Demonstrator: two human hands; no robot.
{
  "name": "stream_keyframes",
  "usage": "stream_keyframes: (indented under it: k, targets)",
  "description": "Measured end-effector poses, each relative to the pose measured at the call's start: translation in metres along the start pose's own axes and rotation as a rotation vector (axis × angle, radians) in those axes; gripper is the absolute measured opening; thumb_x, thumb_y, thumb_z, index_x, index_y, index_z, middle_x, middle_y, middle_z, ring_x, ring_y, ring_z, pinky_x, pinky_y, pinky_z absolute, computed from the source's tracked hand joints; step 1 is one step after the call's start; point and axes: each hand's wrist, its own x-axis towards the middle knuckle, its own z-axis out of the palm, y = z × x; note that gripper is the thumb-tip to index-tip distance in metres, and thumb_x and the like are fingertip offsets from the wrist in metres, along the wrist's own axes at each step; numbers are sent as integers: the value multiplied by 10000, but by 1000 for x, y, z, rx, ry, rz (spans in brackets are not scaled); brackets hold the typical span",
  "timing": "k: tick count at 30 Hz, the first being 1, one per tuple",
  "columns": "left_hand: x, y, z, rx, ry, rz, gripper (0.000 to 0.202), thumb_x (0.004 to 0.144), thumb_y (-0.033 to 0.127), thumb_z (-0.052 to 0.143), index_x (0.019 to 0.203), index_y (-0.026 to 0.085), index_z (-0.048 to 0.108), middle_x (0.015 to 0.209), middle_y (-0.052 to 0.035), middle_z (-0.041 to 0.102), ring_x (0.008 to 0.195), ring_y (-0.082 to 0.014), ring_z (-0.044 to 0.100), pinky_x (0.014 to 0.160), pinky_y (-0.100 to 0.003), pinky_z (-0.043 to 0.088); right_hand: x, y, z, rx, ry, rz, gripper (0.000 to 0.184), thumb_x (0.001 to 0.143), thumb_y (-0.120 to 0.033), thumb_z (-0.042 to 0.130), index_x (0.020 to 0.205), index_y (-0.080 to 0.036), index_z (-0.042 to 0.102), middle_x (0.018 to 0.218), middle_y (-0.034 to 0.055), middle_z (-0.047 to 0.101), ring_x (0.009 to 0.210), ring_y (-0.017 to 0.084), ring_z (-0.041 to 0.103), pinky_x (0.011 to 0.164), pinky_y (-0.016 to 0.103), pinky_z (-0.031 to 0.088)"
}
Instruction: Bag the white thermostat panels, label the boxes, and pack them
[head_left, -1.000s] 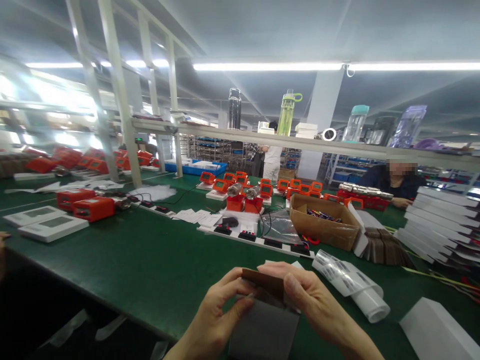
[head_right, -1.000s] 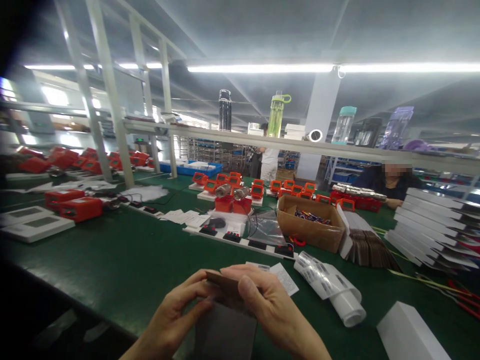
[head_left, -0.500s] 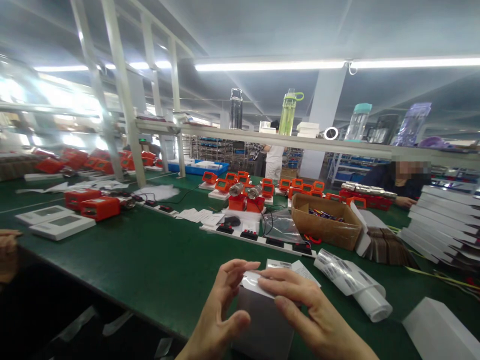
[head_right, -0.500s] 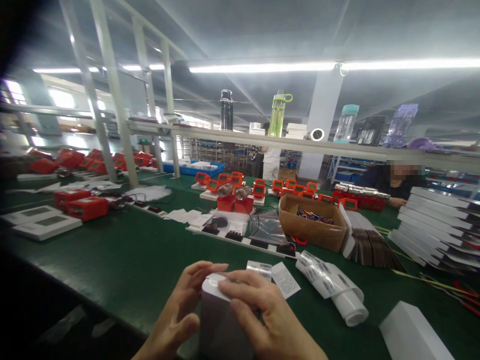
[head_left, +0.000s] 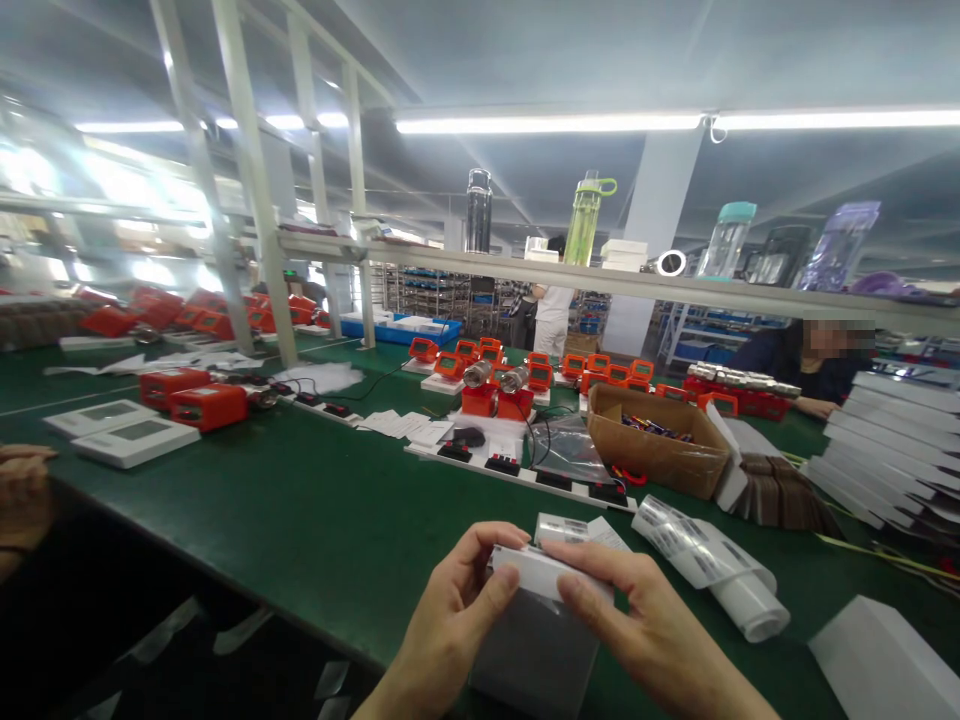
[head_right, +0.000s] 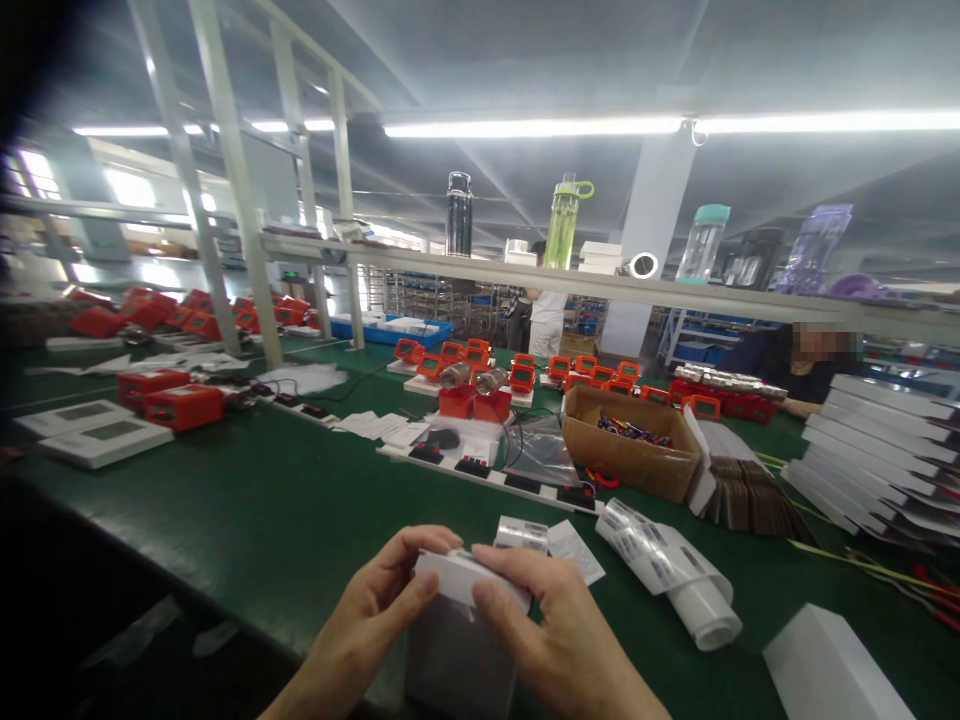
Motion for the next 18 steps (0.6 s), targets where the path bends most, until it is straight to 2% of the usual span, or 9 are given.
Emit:
stream_keyframes:
  k: [7, 9, 12, 18]
  targets:
    - [-4, -4, 9, 19, 75, -14, 224, 867, 426, 588, 961, 223, 568, 846, 10, 561, 704, -108, 499, 612, -180, 413, 2, -13, 1, -1, -17, -57, 282, 932, -357, 511, 1148, -281, 674, 1079, 15, 708, 999, 221, 645, 844, 304, 509]
    - [-5, -6, 10, 54, 86, 35, 189, 888, 409, 560, 953, 231, 567, 841, 12, 551, 725, -112, 503, 625, -180, 411, 1, -13, 1, -9, -27, -87, 278, 943, -349, 495, 1148, -290, 673, 1001, 1, 724, 958, 203, 656, 814, 274, 512]
    - [-5, -9, 10, 118, 90, 173, 106, 919, 334, 522, 936, 248, 581, 912, 11, 553, 828, -121, 524, 716, -183, 416, 0, -12, 2, -34, -27, -142, 279, 952, -307, 481, 1160, -276, 665, 1003, 10, 718, 962, 186, 652, 844, 265, 504]
    - [0, -15, -1, 142, -25, 325, 109, 929, 276, 514, 982, 276, 609, 1039, 3, 565, 966, -139, 541, 793, -203, 408, -3, -5, 4, -154, -14, -182, 278, 969, -298, 451, 1182, -273, 628, 1147, 7, 666, 1068, 162, 602, 963, 288, 461]
